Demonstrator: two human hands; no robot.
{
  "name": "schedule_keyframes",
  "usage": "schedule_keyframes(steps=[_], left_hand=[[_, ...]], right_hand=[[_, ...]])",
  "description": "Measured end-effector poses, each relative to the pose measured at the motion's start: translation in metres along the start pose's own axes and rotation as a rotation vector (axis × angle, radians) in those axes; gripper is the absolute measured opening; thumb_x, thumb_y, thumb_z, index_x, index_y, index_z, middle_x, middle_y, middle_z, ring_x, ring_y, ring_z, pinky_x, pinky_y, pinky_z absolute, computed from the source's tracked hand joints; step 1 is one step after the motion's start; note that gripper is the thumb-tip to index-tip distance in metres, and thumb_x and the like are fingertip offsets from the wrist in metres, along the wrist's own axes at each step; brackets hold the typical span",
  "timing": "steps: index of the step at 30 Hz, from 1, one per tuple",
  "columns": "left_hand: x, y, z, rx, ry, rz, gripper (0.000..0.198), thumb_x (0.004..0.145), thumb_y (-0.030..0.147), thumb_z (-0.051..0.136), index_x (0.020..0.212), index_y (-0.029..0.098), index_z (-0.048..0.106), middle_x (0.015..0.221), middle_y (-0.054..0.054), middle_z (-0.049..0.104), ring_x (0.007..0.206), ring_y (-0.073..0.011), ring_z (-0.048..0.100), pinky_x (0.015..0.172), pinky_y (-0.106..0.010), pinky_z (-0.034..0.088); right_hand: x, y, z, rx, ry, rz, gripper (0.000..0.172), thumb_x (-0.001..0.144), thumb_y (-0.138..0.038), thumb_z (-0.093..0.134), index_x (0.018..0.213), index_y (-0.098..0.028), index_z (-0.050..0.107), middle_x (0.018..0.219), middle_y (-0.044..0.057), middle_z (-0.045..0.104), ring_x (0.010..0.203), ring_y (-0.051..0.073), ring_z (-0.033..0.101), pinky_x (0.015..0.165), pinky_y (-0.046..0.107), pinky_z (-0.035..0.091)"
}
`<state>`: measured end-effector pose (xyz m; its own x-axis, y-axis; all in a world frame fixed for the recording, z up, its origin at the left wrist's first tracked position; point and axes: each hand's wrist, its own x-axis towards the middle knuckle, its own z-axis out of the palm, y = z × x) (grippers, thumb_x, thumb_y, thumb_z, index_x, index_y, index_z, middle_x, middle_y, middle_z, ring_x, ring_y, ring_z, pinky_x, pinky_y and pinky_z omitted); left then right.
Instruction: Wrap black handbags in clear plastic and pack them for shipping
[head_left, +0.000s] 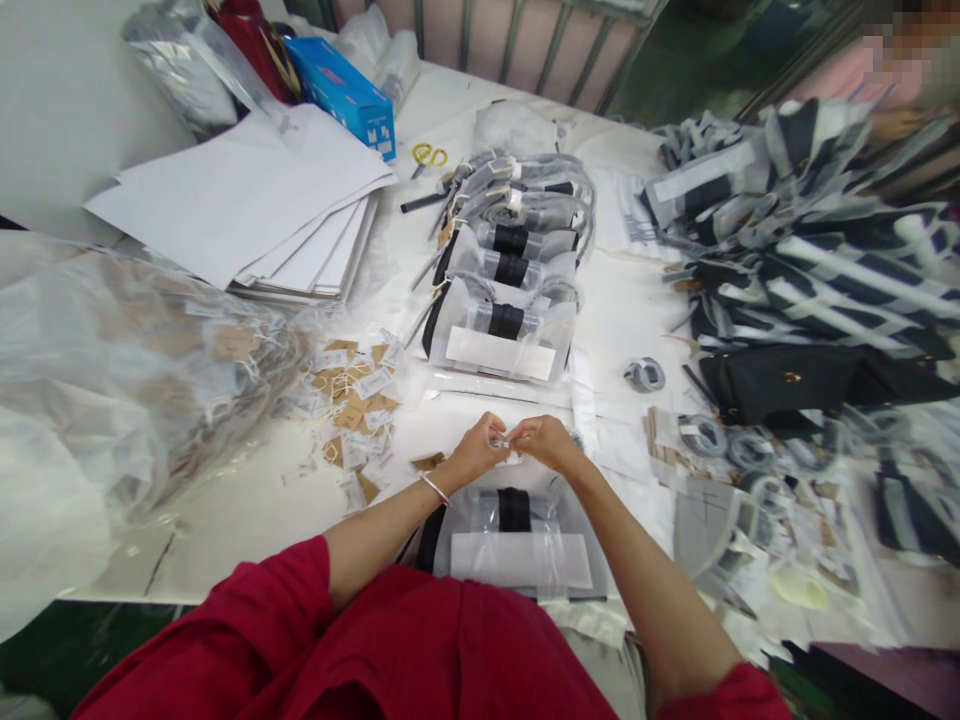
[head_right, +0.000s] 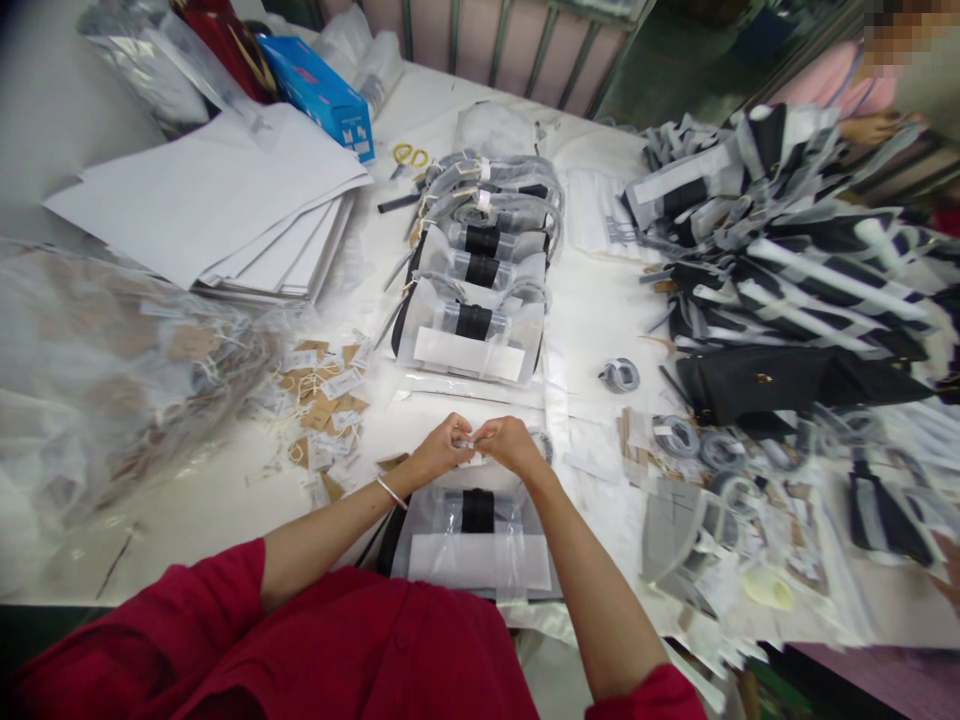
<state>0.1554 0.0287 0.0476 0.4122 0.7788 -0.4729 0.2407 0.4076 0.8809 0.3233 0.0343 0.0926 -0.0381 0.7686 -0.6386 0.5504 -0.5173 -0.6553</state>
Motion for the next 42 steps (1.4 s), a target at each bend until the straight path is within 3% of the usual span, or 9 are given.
schedule_keyframes(steps=[5, 10, 14, 18, 22, 25, 33, 38, 42], left_hand=[[0.001, 0.009, -0.009, 0.210, -0.127, -0.071, 0.017, 0.072, 0.025, 0.061, 0.086, 0.018, 0.054, 0.071, 0.004, 0.058, 0.063, -0.0110, 0.052, 0.058, -0.022, 0.036], [0.008, 0.008, -0.010, 0.022, -0.137, -0.149, 0.016, 0.066, 0.023, 0.063, 0.079, 0.017, 0.056, 0.062, 0.005, 0.055, 0.058, -0.0103, 0.048, 0.054, -0.022, 0.032], [0.015, 0.002, -0.009, -0.161, -0.146, -0.213, 0.020, 0.058, 0.017, 0.064, 0.077, 0.016, 0.058, 0.053, 0.008, 0.050, 0.049, -0.0074, 0.040, 0.050, -0.021, 0.027], [0.015, 0.000, -0.018, -0.247, -0.207, -0.239, 0.024, 0.057, 0.020, 0.064, 0.080, 0.015, 0.060, 0.055, 0.007, 0.053, 0.048, -0.0073, 0.043, 0.050, -0.021, 0.030], [0.015, -0.001, -0.026, -0.420, -0.338, -0.284, 0.030, 0.053, 0.023, 0.072, 0.079, 0.014, 0.063, 0.066, 0.002, 0.063, 0.057, -0.0097, 0.053, 0.056, -0.022, 0.038], [0.015, 0.000, -0.026, -0.394, -0.320, -0.297, 0.034, 0.052, 0.028, 0.078, 0.079, 0.013, 0.063, 0.067, 0.002, 0.063, 0.058, -0.0094, 0.053, 0.058, -0.022, 0.038], [0.013, 0.006, -0.025, -0.204, -0.217, -0.251, 0.042, 0.053, 0.032, 0.077, 0.089, 0.014, 0.065, 0.069, 0.002, 0.064, 0.058, -0.0117, 0.053, 0.057, -0.023, 0.037], [0.018, 0.011, -0.026, -0.235, -0.188, -0.253, 0.038, 0.050, 0.032, 0.081, 0.081, 0.013, 0.068, 0.075, -0.002, 0.069, 0.066, -0.0150, 0.060, 0.062, -0.023, 0.042], [0.020, 0.012, -0.026, -0.270, -0.180, -0.285, 0.031, 0.051, 0.028, 0.082, 0.073, 0.012, 0.068, 0.070, -0.002, 0.068, 0.060, -0.0143, 0.059, 0.058, -0.023, 0.044]], right_hand=[[-0.008, -0.004, 0.003, -0.203, 0.119, -0.174, 0.016, 0.068, -0.019, 0.060, 0.073, -0.022, 0.076, 0.066, -0.001, 0.071, 0.063, 0.016, 0.063, 0.062, 0.025, 0.047], [-0.009, 0.015, 0.013, -0.375, 0.284, -0.513, 0.020, 0.077, -0.014, 0.058, 0.077, -0.025, 0.074, 0.081, 0.001, 0.075, 0.078, 0.018, 0.068, 0.086, 0.035, 0.052], [-0.011, 0.034, 0.016, -0.533, 0.328, -0.838, 0.025, 0.091, -0.015, 0.049, 0.097, -0.023, 0.072, 0.093, 0.004, 0.075, 0.093, 0.017, 0.068, 0.107, 0.044, 0.042], [-0.025, 0.038, 0.010, -0.742, 0.245, -0.939, 0.031, 0.095, -0.020, 0.049, 0.123, -0.022, 0.062, 0.119, 0.007, 0.069, 0.121, 0.021, 0.057, 0.115, 0.050, 0.031], [-0.039, 0.038, 0.004, -0.901, 0.199, -0.883, 0.052, 0.090, -0.031, 0.061, 0.140, -0.026, 0.048, 0.141, 0.006, 0.055, 0.140, 0.030, 0.036, 0.118, 0.058, 0.018], [-0.043, 0.045, 0.004, -0.901, 0.215, -0.819, 0.065, 0.086, -0.031, 0.066, 0.145, -0.031, 0.040, 0.150, 0.005, 0.044, 0.143, 0.032, 0.029, 0.118, 0.059, 0.014], [-0.059, 0.059, 0.049, -0.562, 0.374, -0.536, 0.069, 0.084, -0.040, 0.065, 0.146, -0.024, 0.039, 0.153, 0.011, 0.038, 0.142, 0.030, 0.031, 0.116, 0.057, 0.023], [-0.106, 0.099, 0.021, -0.226, 0.811, -0.400, 0.034, 0.092, -0.038, 0.052, 0.121, -0.024, 0.063, 0.128, 0.009, 0.064, 0.123, 0.023, 0.055, 0.111, 0.045, 0.036], [-0.189, 0.177, -0.046, 0.023, 1.240, 0.106, 0.041, 0.088, -0.050, 0.048, 0.102, -0.019, 0.071, 0.107, 0.011, 0.073, 0.101, 0.025, 0.066, 0.097, 0.041, 0.047]])
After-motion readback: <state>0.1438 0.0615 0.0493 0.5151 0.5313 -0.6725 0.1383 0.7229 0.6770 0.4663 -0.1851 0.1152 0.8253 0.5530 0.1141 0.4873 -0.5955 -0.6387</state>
